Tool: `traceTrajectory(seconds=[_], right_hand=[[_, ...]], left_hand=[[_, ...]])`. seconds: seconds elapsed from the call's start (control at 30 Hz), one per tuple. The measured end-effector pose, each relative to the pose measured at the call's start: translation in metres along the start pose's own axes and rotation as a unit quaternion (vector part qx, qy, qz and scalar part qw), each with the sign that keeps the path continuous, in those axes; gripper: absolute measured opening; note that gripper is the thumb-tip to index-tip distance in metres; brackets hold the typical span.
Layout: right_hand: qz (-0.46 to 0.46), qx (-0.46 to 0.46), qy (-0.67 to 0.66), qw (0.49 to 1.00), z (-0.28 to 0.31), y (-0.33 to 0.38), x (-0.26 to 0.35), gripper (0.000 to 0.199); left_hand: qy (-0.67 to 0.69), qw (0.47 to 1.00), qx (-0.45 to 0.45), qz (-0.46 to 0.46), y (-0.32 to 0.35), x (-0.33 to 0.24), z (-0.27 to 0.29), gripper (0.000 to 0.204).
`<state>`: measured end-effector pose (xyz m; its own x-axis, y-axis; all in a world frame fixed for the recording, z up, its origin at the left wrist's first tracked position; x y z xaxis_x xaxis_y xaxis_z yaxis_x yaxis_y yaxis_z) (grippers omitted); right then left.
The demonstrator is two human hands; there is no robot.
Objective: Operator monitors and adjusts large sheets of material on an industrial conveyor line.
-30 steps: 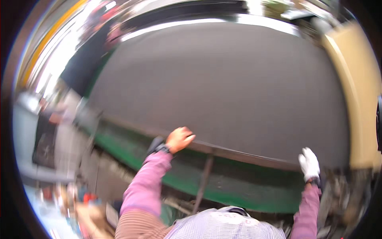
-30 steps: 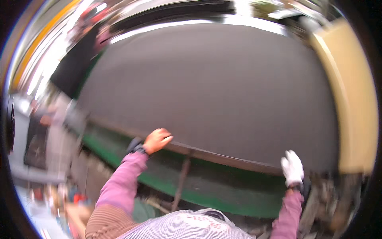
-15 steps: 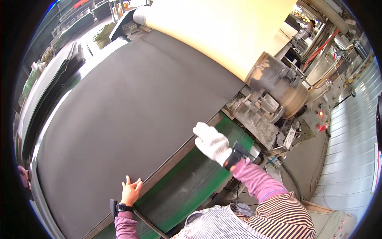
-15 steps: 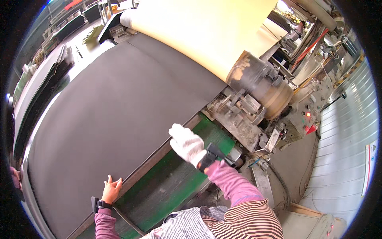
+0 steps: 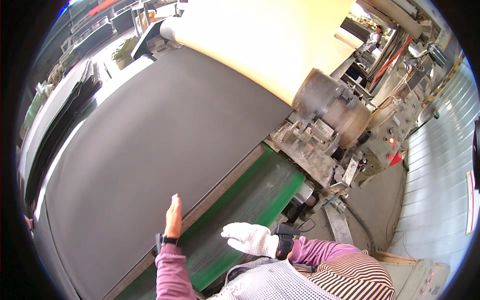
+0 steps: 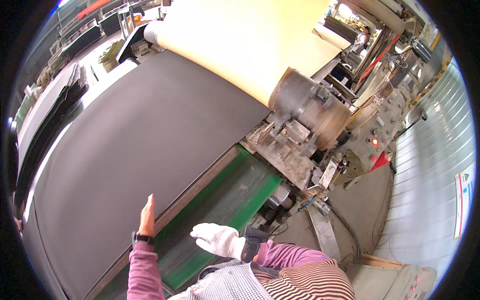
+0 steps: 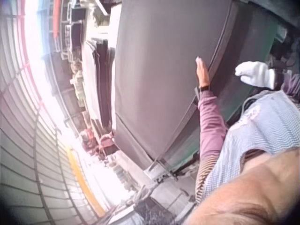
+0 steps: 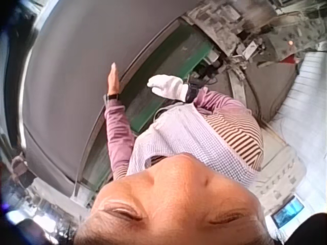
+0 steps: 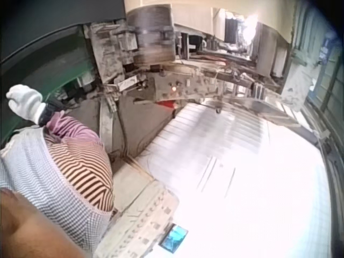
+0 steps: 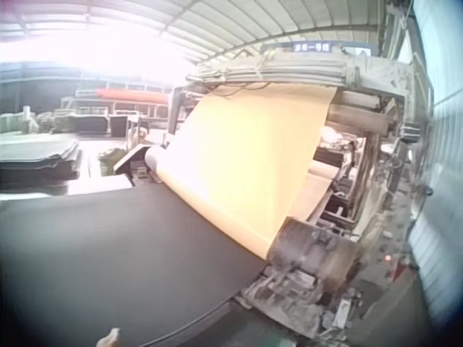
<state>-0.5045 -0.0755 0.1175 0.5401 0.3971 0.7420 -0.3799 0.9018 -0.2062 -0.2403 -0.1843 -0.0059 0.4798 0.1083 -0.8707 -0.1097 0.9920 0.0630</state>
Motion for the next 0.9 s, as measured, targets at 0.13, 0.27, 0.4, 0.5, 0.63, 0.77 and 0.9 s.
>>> traceTrajectory(seconds=[0.13, 0.27, 0.4, 0.5, 0.63, 0.77, 0.9], right_hand=[[-0.069, 0.035, -0.039, 0.996, -0.002, 0.021, -0.014, 0.032], [-0.201, 0.134, -0.077, 0.967, -0.013, 0.043, -0.027, 0.039], [-0.2, 0.215, -0.096, 0.951, -0.024, 0.053, -0.012, 0.044], [-0.184, 0.236, -0.055, 0.953, -0.027, 0.053, -0.004, 0.044], [-0.189, 0.2, -0.052, 0.96, -0.038, 0.048, 0.007, 0.039], [-0.23, 0.16, -0.081, 0.956, -0.052, 0.046, 0.008, 0.029], [-0.329, 0.159, -0.167, 0.916, -0.051, 0.052, -0.006, 0.028]], left_hand=[[-0.406, 0.887, -0.109, -0.192, 0.079, 0.049, 0.098, 0.027], [-0.397, 0.901, -0.165, 0.06, 0.126, 0.108, 0.18, 0.027], [-0.33, 0.92, -0.208, -0.027, 0.115, 0.063, 0.148, 0.026], [-0.313, 0.929, -0.19, -0.062, 0.093, 0.015, 0.105, 0.031], [-0.331, 0.927, -0.143, -0.101, 0.069, -0.023, 0.057, 0.043], [-0.238, 0.96, -0.126, -0.077, 0.069, -0.026, 0.036, 0.051], [-0.272, 0.938, -0.21, -0.055, 0.095, 0.006, 0.11, 0.037]])
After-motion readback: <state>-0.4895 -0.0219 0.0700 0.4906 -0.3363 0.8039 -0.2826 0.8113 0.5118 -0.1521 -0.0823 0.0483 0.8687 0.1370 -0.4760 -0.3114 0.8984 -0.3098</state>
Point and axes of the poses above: each hand's wrist, its own y-axis away from the middle knuckle, its own z-axis out of the back of the hand, x = y × z, the point moved 6 cm from there along -y, towards the middle knuckle, and after that the axes turned 9 degrees about -x, right-handed, at the moved point
